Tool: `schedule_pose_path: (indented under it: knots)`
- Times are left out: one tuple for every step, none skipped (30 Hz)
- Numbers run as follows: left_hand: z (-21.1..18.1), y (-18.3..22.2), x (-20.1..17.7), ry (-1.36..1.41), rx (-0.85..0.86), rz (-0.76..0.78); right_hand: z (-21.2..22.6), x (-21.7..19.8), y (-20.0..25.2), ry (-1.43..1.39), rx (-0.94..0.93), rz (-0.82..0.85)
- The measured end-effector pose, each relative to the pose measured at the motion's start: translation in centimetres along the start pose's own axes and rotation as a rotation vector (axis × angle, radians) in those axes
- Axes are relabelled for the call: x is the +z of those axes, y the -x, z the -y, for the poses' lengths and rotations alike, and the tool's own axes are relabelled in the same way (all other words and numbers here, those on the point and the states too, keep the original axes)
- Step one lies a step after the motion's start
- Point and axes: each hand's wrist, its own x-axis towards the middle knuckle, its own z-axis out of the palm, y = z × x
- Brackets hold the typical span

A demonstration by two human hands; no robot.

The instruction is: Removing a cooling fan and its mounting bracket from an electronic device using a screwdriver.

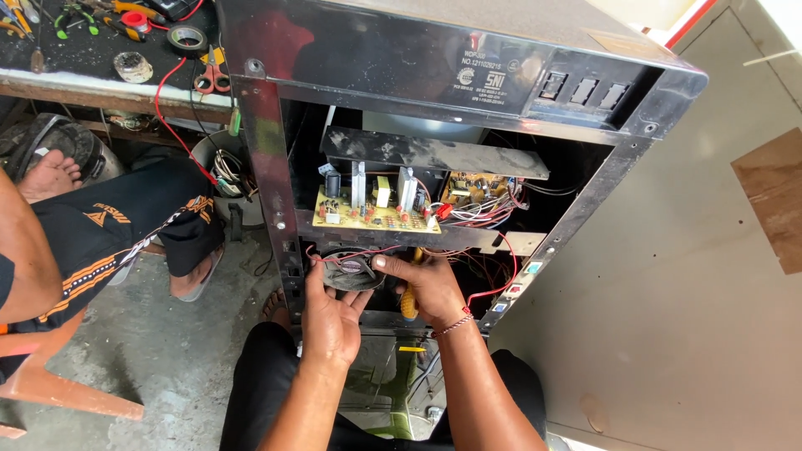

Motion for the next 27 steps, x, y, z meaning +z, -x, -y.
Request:
schedule_pose_path:
  knots:
    - [0.0, 0.0, 0.0, -0.001, 0.0, 0.002, 0.8, 0.4, 0.5, -0.001, -0.002, -0.001]
    - [0.0, 0.0, -0.1, -0.002, -0.001, -0.004, 1.6, 0.8, 1.0, 0.004, -0.004, -0.019]
    - [0.0, 0.0, -0.1, -0.004, -0.002, -0.009, 2.4, 1.1, 1.5, 0.009, -0.007, -0.037]
    - [-0.2, 0.5, 0.4, -0.006, -0.004, -0.008, 2.2, 1.0, 1.6, 0.009, -0.008, -0.04]
    - [-0.4, 1.0, 0.8, -0.008, -0.008, -0.015, 1.9, 1.0, 1.7, 0.034, -0.048, -0.056]
    - [-0.7, 1.5, 1.3, -0.011, -0.012, -0.022, 1.7, 0.9, 1.7, 0.06, -0.088, -0.071]
    - [-0.7, 1.4, 1.3, -0.014, -0.014, -0.021, 0.8, 0.6, 1.4, 0.058, -0.088, -0.074]
    - [-0.6, 1.4, 1.3, -0.014, -0.01, -0.023, -0.2, 0.3, 1.2, 0.044, -0.071, -0.095]
    - [-0.5, 1.4, 1.3, -0.015, -0.007, -0.026, -1.2, -0.1, 0.9, 0.03, -0.054, -0.116]
    - [-0.5, 1.4, 1.4, -0.018, -0.008, -0.025, -1.7, -0.3, 0.6, 0.028, -0.054, -0.119]
    - [-0.5, 1.5, 1.4, -0.015, -0.009, -0.029, -2.2, -0.5, 0.4, 0.029, -0.031, -0.121]
    - [-0.5, 1.6, 1.6, -0.012, -0.009, -0.03, -2.7, -0.7, 0.0, 0.031, -0.011, -0.123]
    - [-0.5, 1.6, 1.7, -0.014, -0.01, -0.027, -2.2, -0.5, 0.1, 0.029, -0.014, -0.126]
    - [-0.5, 1.6, 1.8, -0.014, -0.011, -0.031, -1.8, -0.4, 0.3, 0.038, -0.011, -0.111]
    - [-0.5, 1.6, 1.8, -0.014, -0.011, -0.035, -1.4, -0.3, 0.5, 0.046, -0.007, -0.097]
    - [-0.5, 1.7, 1.8, -0.014, -0.013, -0.035, -1.7, -0.6, 0.3, 0.047, -0.007, -0.099]
    - [-0.5, 1.8, 1.9, -0.021, -0.01, -0.037, -2.0, -0.8, 0.2, 0.06, -0.002, -0.086]
    - [-0.5, 1.9, 1.9, -0.025, -0.007, -0.039, -2.3, -1.0, 0.0, 0.074, 0.004, -0.07]
    - [-0.5, 1.8, 1.8, -0.024, -0.008, -0.04, -1.4, -0.6, 0.4, 0.076, 0.005, -0.07]
    - [-0.5, 1.8, 1.8, -0.027, -0.007, -0.036, -0.6, -0.2, 0.8, 0.074, -0.006, -0.075]
    - [-0.5, 1.7, 1.7, -0.031, -0.006, -0.032, 0.3, 0.3, 1.3, 0.071, -0.017, -0.08]
    - [-0.9, 2.1, 2.1, -0.031, -0.005, -0.029, 0.7, 0.3, 1.4, 0.07, -0.02, -0.081]
    - [-1.2, 2.6, 2.6, -0.088, -0.015, -0.039, 1.0, 0.3, 1.6, 0.073, -0.004, -0.049]
    - [-1.5, 3.1, 2.9, -0.145, -0.027, -0.053, 1.4, 0.3, 1.9, 0.077, 0.014, -0.017]
    - [-1.4, 3.1, 2.8, -0.145, -0.029, -0.053, 1.3, 0.3, 2.1, 0.078, 0.014, -0.018]
    - [-1.4, 3.0, 2.7, -0.137, -0.026, -0.048, 1.3, 0.5, 2.2, 0.074, 0.018, -0.046]
    - [-1.4, 2.9, 2.6, -0.129, -0.023, -0.044, 1.3, 0.7, 2.3, 0.07, 0.021, -0.073]
